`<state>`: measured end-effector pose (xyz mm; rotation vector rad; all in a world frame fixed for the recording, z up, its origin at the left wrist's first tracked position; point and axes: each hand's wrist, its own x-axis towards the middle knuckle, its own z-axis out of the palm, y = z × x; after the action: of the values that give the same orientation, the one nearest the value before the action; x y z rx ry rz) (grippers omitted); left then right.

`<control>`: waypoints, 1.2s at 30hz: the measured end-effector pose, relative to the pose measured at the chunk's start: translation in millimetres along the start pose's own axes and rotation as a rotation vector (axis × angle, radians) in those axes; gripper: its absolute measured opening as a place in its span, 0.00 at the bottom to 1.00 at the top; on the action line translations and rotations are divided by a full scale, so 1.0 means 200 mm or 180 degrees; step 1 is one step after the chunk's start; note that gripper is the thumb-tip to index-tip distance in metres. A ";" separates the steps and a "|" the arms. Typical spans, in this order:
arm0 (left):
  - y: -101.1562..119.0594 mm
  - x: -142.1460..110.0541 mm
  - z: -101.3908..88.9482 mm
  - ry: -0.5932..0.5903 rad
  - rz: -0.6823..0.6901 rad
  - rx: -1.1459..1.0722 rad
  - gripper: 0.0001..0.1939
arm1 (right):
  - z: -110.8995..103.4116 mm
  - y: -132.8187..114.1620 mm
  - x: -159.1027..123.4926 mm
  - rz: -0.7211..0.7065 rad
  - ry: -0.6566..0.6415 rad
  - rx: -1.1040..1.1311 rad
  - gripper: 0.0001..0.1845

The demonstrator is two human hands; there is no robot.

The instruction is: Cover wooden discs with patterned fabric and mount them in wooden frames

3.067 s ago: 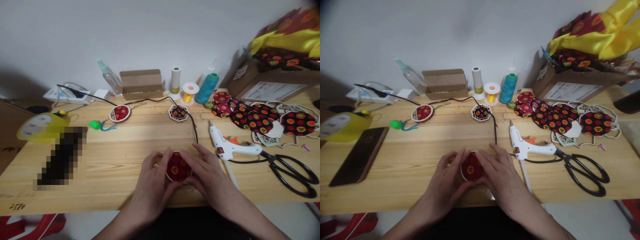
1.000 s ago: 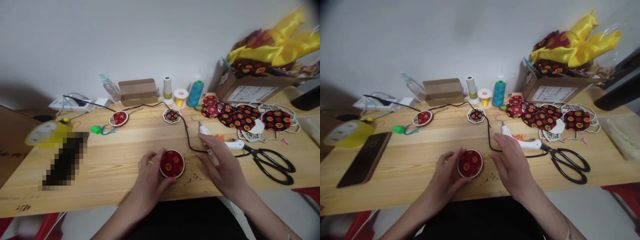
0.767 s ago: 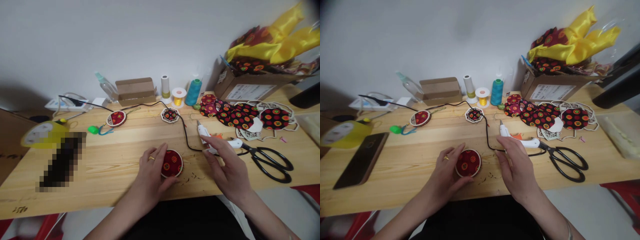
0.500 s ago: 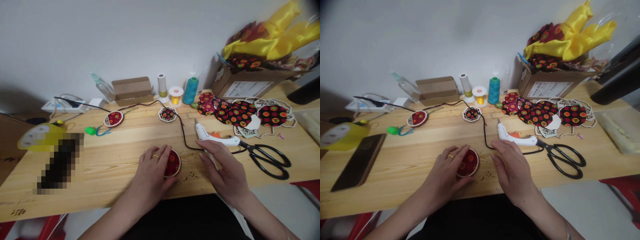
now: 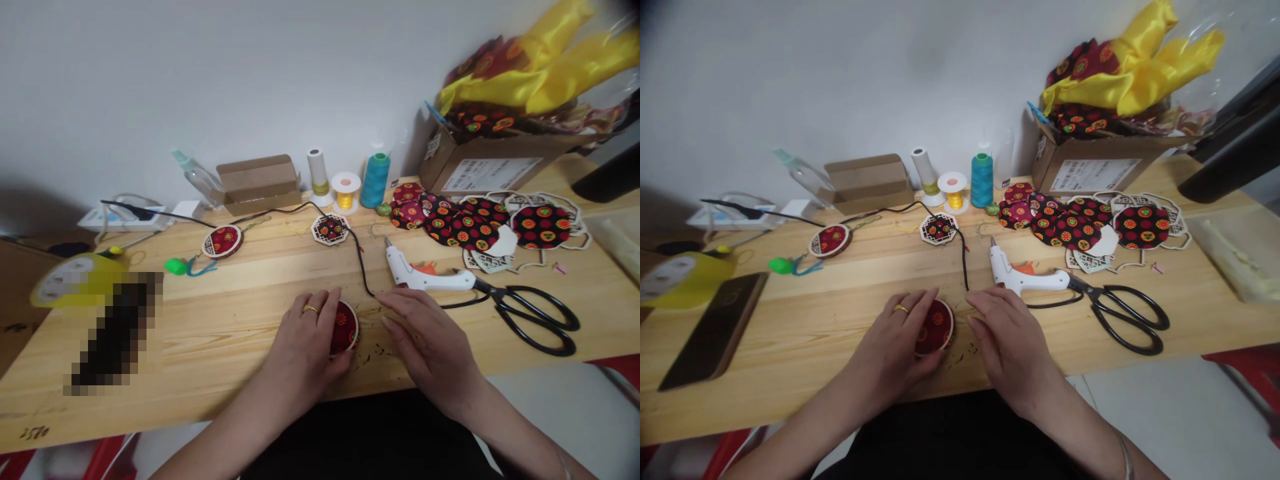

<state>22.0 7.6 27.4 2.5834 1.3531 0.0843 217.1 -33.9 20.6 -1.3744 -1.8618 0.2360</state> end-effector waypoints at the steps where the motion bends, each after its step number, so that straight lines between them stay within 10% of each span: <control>1: 0.00 0.00 0.01 0.0057 0.0010 0.0012 0.38 | 0.00 0.00 0.00 -0.0028 0.0002 0.0002 0.16; 17: -0.04 -0.06 0.07 0.2194 0.0400 -0.0306 0.36 | 0.08 -0.18 0.07 0.1456 -0.0512 0.2077 0.10; 31: -0.06 -0.10 0.09 0.2491 0.0547 -0.0332 0.44 | 0.12 -0.20 0.08 0.0435 -0.0026 0.0700 0.08; 36: -0.11 -0.14 0.03 0.1808 -0.0690 -0.2570 0.37 | 0.12 -0.15 0.10 -0.0779 0.0386 -0.0663 0.07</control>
<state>-11.6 -4.3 18.2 1.7675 1.3538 1.1356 177.7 -22.2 31.2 -1.2495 -1.9714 -0.1664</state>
